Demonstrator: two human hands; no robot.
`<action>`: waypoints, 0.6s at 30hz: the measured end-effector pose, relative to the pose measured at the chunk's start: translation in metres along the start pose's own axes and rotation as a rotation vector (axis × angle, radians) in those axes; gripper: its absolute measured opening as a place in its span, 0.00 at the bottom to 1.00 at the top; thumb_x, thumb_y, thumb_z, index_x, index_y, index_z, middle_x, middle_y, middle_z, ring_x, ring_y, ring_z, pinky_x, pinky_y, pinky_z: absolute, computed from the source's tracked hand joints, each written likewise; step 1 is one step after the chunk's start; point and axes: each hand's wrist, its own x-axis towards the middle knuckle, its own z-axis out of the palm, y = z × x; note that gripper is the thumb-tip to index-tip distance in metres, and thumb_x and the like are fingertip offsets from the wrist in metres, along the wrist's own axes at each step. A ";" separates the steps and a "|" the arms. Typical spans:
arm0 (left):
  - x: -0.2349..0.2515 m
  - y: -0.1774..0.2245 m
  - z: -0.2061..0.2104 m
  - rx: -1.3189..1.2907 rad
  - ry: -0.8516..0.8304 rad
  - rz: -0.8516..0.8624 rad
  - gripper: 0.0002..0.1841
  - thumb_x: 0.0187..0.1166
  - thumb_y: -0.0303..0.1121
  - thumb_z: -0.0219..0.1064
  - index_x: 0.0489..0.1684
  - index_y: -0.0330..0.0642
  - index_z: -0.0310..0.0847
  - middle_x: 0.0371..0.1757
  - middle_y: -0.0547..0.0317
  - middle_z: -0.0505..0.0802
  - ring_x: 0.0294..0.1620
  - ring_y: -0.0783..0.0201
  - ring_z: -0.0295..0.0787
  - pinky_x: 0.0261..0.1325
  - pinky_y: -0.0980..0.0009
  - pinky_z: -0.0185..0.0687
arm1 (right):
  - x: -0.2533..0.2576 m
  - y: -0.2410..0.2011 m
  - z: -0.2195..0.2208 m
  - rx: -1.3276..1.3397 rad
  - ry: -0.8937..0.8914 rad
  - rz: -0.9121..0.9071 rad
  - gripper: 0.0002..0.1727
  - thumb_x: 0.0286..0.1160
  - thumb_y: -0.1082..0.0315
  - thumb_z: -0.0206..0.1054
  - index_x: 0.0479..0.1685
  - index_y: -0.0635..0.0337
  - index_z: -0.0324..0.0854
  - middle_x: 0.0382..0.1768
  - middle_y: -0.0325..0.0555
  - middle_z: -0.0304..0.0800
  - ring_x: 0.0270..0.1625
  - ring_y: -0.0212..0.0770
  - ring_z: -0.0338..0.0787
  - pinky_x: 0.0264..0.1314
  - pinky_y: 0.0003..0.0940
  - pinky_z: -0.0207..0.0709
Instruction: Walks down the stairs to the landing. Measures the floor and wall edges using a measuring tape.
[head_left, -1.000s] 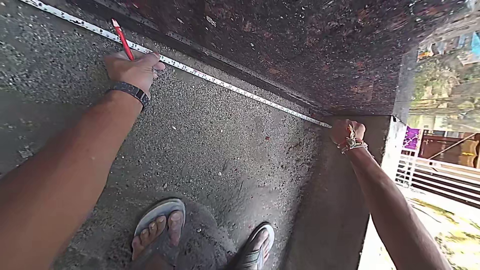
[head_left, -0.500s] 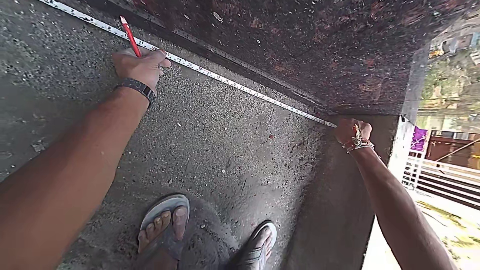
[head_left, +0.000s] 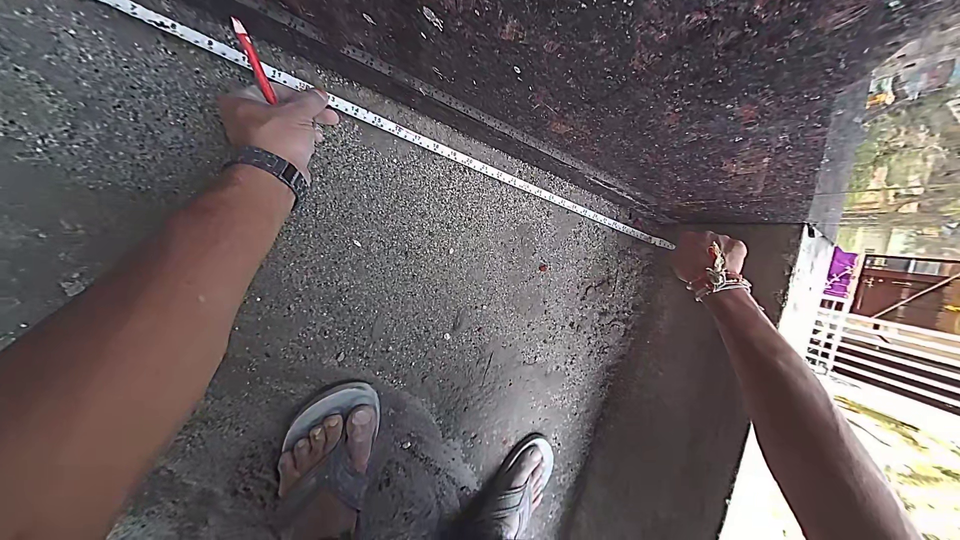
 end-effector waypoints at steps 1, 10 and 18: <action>0.000 0.000 0.000 -0.001 0.002 0.000 0.07 0.79 0.40 0.72 0.46 0.52 0.84 0.29 0.80 0.91 0.18 0.86 0.76 0.24 0.84 0.69 | 0.000 0.000 0.000 -0.001 -0.001 0.000 0.16 0.77 0.61 0.69 0.42 0.70 0.87 0.48 0.68 0.91 0.57 0.68 0.90 0.52 0.69 0.77; 0.000 0.000 0.001 -0.030 0.008 0.001 0.09 0.79 0.39 0.73 0.48 0.49 0.84 0.32 0.77 0.92 0.24 0.84 0.83 0.31 0.83 0.78 | 0.000 0.000 -0.001 -0.004 -0.012 -0.007 0.18 0.78 0.58 0.68 0.42 0.70 0.87 0.49 0.68 0.91 0.58 0.67 0.90 0.54 0.68 0.77; 0.000 0.001 0.001 -0.027 0.014 -0.002 0.08 0.78 0.38 0.74 0.46 0.48 0.84 0.30 0.77 0.91 0.23 0.84 0.81 0.30 0.83 0.76 | -0.001 -0.002 -0.003 -0.026 -0.004 -0.004 0.19 0.78 0.58 0.68 0.42 0.70 0.87 0.49 0.68 0.91 0.58 0.67 0.90 0.53 0.68 0.77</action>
